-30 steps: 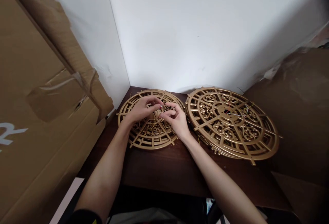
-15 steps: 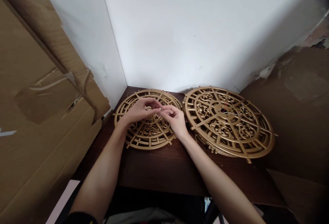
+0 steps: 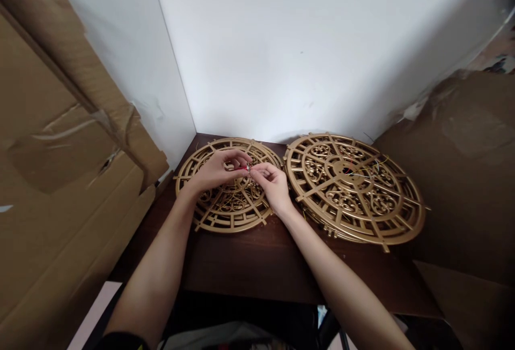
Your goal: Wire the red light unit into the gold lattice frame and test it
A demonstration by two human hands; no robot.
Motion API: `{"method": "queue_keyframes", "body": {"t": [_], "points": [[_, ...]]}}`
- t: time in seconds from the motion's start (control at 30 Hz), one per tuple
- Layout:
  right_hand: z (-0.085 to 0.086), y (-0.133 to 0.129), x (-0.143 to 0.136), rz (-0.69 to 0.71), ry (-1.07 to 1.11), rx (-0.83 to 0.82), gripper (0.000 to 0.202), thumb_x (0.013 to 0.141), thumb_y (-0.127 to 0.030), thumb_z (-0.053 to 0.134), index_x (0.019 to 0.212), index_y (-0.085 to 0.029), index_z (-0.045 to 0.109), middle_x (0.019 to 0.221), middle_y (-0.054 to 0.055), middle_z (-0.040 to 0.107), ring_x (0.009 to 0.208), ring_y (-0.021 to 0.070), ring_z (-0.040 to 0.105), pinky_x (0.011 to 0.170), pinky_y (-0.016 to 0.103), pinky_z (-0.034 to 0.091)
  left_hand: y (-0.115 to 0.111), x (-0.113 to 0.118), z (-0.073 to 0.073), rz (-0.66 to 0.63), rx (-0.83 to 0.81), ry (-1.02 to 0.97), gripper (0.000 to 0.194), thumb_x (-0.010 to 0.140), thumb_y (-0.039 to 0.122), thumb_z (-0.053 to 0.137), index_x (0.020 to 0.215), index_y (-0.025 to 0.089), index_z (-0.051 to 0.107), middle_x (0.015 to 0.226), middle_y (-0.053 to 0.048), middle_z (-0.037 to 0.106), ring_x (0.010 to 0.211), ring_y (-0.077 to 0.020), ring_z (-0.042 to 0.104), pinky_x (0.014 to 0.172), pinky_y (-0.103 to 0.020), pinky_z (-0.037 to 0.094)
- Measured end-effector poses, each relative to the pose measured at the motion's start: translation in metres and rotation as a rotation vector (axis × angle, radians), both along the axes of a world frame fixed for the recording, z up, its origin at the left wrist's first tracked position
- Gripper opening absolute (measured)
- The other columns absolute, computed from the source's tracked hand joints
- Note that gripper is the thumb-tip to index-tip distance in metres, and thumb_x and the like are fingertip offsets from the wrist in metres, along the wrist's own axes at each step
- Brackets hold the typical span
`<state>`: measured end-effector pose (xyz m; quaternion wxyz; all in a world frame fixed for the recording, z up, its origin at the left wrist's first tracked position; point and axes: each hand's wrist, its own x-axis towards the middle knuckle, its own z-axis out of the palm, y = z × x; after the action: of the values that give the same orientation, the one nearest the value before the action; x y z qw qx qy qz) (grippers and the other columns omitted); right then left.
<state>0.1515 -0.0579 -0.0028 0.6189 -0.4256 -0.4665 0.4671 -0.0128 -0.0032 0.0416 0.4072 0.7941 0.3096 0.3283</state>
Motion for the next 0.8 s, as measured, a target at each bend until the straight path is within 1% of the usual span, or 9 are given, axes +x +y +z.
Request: {"method": "queue_keyframes", "body": {"t": [0.2,0.4,0.57,0.7,0.8], "points": [[0.0016,-0.0008,-0.0006,0.015,-0.04,-0.001,0.027,0.068,-0.043,0.074,0.077,-0.02,0.066,0.071,0.001,0.069,0.065,0.0135,0.061,0.066,0.028,0.049,-0.001,0.0009,0.0004,0.029,0.006,-0.014,0.024,0.074,0.029,0.071,0.095,0.018,0.069,0.084,-0.004,0.065,0.072,-0.012,0.055,0.059,-0.021,0.045],[0.0009,-0.0003,-0.0005,0.013,-0.046,0.006,0.029,0.067,-0.046,0.074,0.076,-0.02,0.065,0.069,0.0,0.069,0.063,0.0132,0.06,0.065,0.028,0.049,-0.0022,0.0012,0.0022,0.019,0.018,0.005,0.019,0.075,0.03,0.069,0.091,0.02,0.072,0.082,-0.004,0.066,0.069,-0.0116,0.055,0.057,-0.021,0.044],[0.0,-0.0006,-0.0004,0.014,-0.063,0.006,0.031,0.067,-0.048,0.074,0.078,-0.02,0.064,0.071,0.0,0.068,0.065,0.0139,0.061,0.065,0.028,0.049,-0.0032,0.0008,0.0039,0.002,0.022,0.026,0.017,0.077,0.03,0.067,0.088,0.019,0.072,0.082,-0.004,0.066,0.067,-0.011,0.054,0.054,-0.021,0.043],[0.0003,-0.0023,-0.0011,0.011,-0.066,0.052,0.028,0.07,-0.042,0.074,0.083,-0.021,0.062,0.07,-0.001,0.064,0.065,0.0121,0.058,0.064,0.026,0.047,-0.0036,0.001,0.0036,-0.003,0.005,0.027,0.015,0.077,0.03,0.067,0.087,0.019,0.071,0.081,-0.004,0.065,0.064,-0.0103,0.054,0.051,-0.019,0.043],[0.0,-0.0042,-0.0026,-0.002,-0.08,0.109,0.025,0.071,-0.035,0.075,0.084,-0.021,0.059,0.071,-0.002,0.062,0.065,0.0112,0.056,0.064,0.025,0.046,-0.0051,0.0021,0.0041,-0.003,-0.086,0.015,0.018,0.077,0.032,0.067,0.089,0.019,0.069,0.078,-0.003,0.062,0.055,-0.0082,0.051,0.045,-0.019,0.043]]}}
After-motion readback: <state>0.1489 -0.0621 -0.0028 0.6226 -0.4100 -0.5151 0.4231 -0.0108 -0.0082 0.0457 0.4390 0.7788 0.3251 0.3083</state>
